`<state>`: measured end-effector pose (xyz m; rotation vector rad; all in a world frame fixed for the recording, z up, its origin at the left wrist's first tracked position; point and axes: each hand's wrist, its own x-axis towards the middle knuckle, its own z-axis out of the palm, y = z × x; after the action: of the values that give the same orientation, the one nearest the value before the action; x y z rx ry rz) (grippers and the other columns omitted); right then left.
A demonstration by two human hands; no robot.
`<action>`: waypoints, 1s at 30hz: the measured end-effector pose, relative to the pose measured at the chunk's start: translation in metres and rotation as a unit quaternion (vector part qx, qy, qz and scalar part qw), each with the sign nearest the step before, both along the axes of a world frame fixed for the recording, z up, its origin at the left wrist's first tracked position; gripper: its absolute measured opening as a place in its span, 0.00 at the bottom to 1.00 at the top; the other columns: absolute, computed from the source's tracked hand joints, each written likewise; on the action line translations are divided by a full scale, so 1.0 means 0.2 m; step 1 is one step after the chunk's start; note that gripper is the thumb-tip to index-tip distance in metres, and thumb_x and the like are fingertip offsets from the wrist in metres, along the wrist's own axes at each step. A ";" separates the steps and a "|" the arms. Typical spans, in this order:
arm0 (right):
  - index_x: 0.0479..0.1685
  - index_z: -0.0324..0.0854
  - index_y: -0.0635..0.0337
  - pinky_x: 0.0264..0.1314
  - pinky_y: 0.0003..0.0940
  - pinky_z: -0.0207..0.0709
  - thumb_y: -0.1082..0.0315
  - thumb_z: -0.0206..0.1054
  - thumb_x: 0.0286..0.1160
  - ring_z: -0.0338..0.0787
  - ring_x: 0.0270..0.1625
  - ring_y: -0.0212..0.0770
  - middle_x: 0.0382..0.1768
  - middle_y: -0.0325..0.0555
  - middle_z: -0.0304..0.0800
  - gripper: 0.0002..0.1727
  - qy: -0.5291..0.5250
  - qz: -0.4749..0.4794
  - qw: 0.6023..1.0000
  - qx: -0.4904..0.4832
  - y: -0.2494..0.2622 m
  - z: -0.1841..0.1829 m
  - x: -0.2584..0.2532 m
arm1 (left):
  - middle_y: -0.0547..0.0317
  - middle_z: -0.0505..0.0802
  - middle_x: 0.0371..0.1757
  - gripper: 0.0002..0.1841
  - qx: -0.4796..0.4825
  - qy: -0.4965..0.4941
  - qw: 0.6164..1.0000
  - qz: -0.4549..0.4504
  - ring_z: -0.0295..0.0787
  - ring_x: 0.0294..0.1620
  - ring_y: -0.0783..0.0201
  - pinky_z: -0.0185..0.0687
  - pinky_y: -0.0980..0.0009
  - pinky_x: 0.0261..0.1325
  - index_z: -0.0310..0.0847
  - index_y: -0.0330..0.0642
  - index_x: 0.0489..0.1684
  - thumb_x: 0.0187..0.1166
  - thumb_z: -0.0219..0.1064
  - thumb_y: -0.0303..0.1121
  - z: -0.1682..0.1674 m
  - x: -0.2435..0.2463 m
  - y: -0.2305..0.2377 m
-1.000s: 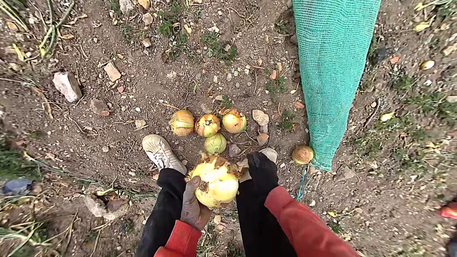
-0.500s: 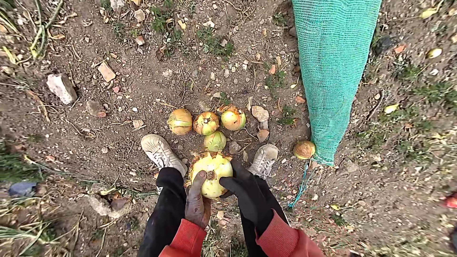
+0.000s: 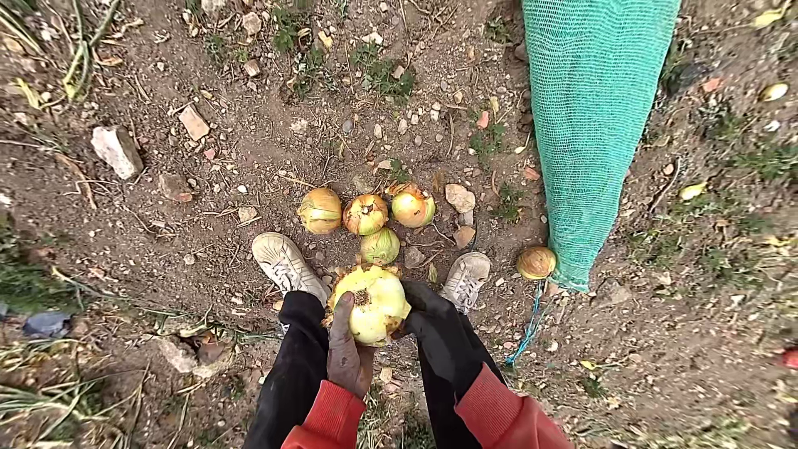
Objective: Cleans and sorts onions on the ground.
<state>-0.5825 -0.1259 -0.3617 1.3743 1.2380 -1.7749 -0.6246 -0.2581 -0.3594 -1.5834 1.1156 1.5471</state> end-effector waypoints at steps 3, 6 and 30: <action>0.54 0.84 0.61 0.34 0.37 0.89 0.57 0.60 0.84 0.94 0.33 0.40 0.36 0.47 0.92 0.17 -0.046 0.078 0.988 0.125 -0.02 0.04 -0.02 | 0.46 0.89 0.54 0.21 -0.015 0.002 1.000 0.019 0.91 0.51 0.54 0.90 0.56 0.50 0.73 0.43 0.70 0.91 0.50 0.48 -0.01 -0.01 0.00; 0.37 0.84 0.58 0.37 0.42 0.78 0.45 0.56 0.84 0.84 0.31 0.40 0.26 0.43 0.82 0.25 -0.011 0.281 0.930 0.237 -0.09 0.08 -0.05 | 0.47 0.89 0.52 0.21 -0.022 -0.003 0.999 0.028 0.91 0.49 0.55 0.90 0.56 0.49 0.73 0.44 0.68 0.91 0.50 0.48 -0.01 0.00 0.01; 0.64 0.85 0.52 0.53 0.38 0.87 0.59 0.80 0.51 0.92 0.49 0.37 0.49 0.45 0.92 0.32 0.086 0.134 0.981 -0.113 0.15 -0.01 -0.23 | 0.39 0.92 0.37 0.44 0.167 -0.134 0.977 0.009 0.93 0.27 0.48 0.90 0.58 0.24 0.78 0.42 0.57 0.79 0.36 0.76 0.05 -0.04 0.00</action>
<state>-0.6280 -0.0960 -0.3640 0.8983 1.2013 -1.8055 -0.6334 -0.2582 -0.3500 -1.5148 0.6570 1.3957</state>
